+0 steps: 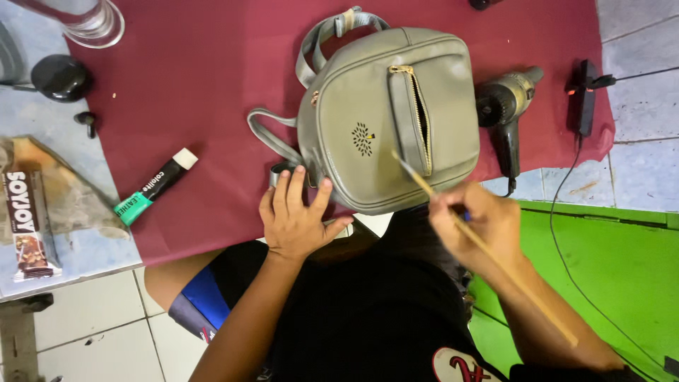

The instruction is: The person paints a gray bag with a brush, dipping it into a container of paint. They then use a hairdryer to dry the painted area and rub the surface with their hands.

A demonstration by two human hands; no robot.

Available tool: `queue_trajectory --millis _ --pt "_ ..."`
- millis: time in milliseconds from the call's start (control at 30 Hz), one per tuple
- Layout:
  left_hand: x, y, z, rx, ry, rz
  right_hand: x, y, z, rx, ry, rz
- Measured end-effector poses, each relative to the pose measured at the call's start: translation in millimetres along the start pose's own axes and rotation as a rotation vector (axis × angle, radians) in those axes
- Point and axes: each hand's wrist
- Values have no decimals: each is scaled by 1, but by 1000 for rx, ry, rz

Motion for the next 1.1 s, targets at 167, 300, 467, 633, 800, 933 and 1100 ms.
queue_trajectory --millis 167,300,467,633,800,933,1100 --pt "1 -1 0 14 10 -15 14 -31 7 -17 -168 -5" --pt "3 -3 -1 23 15 -29 28 -30 1 -38 -406 104" --pt "4 -4 0 44 29 -33 33 -32 4 -44 -437 101" --pt "3 -2 -2 30 29 -41 49 -34 8 0 -366 88" --pt "3 -1 -1 17 26 -33 58 -33 5 -19 -412 43" --pt "3 -4 -4 5 12 -9 37 -43 3 -93 -485 3" --pt "3 -7 -4 14 -9 1 34 -43 1 -82 -533 -33"
Point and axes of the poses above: each hand's wrist, its own y-axis away from the middle knuckle, its own z-axis out of the palm, x = y × z, and after that the axes turned 13 degrees about -z, right-handed
